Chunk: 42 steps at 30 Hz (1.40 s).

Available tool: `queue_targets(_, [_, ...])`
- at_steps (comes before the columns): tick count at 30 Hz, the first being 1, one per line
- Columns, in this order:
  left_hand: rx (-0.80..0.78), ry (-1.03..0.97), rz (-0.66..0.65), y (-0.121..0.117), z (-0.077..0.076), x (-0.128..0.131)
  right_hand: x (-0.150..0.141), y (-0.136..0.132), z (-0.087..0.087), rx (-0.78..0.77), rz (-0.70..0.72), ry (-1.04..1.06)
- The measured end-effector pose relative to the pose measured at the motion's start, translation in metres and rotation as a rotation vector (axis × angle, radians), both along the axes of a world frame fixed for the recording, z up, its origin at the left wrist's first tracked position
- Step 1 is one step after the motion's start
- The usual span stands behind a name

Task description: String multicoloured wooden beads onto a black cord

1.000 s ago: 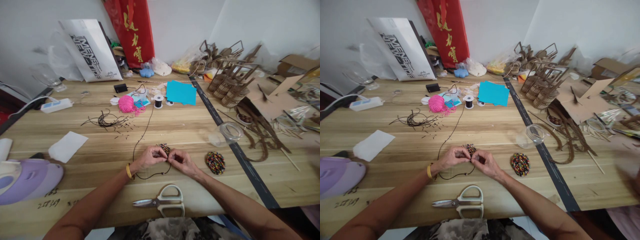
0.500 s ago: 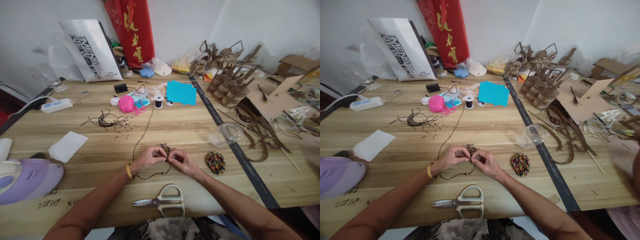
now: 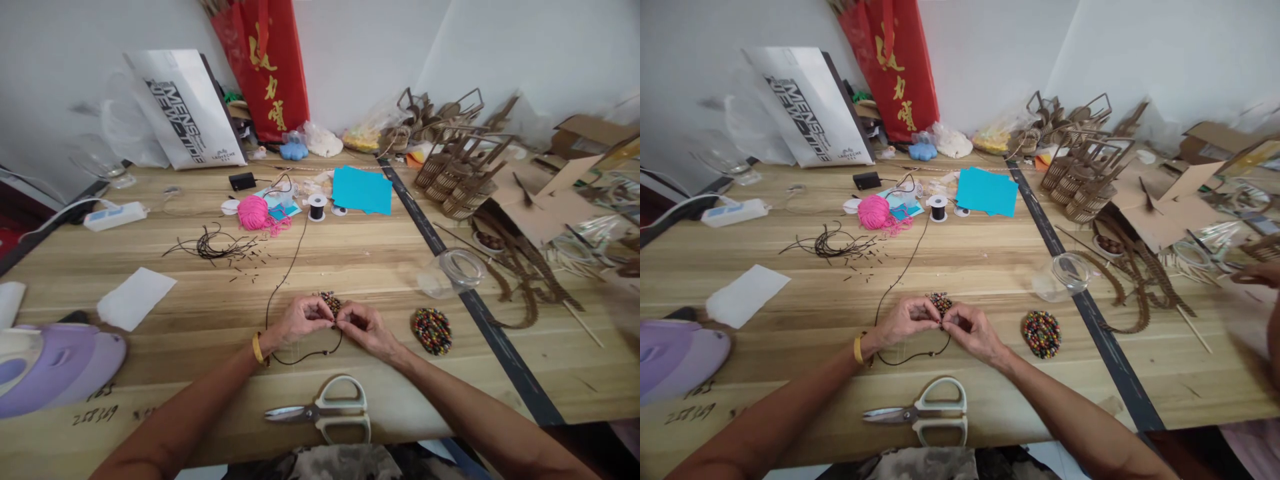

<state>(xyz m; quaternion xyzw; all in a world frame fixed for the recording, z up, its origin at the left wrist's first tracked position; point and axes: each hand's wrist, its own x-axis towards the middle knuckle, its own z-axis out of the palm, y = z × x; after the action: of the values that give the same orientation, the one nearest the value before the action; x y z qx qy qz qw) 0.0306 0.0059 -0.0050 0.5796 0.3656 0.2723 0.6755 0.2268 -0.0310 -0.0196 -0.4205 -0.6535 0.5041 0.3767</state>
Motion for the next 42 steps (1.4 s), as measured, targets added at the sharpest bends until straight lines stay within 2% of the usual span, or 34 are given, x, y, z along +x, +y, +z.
queue_targets(8, [0.007,-0.004,0.011,-0.001,0.001,0.001,-0.001,0.001,0.000,-0.006,0.007,0.063])
queue_targets(15, [0.005,-0.021,0.026,-0.001,0.002,0.001,-0.003,0.001,-0.004,-0.107,0.010,0.166])
queue_targets(20, [0.008,-0.052,0.024,0.000,-0.001,0.000,-0.001,0.000,-0.007,-0.093,0.015,0.130])
queue_targets(22, [0.019,-0.061,0.021,-0.001,-0.001,0.001,0.000,0.000,-0.006,-0.047,0.012,0.087])
queue_targets(26, [0.064,-0.027,0.011,-0.001,0.001,0.002,0.001,0.000,-0.001,0.203,0.007,0.037])
queue_targets(28, [0.092,-0.013,-0.017,-0.001,0.002,0.002,0.000,0.000,0.000,0.279,0.016,0.026])
queue_targets(32, [0.136,0.001,-0.079,0.000,0.002,0.001,0.000,-0.002,0.003,0.294,0.050,-0.031])
queue_targets(37, [0.105,0.008,-0.100,0.003,0.001,-0.003,0.003,-0.001,0.011,0.314,0.120,-0.107])
queue_targets(42, [0.065,-0.062,-0.087,0.007,0.002,-0.007,0.011,0.002,0.013,0.371,0.281,-0.267])
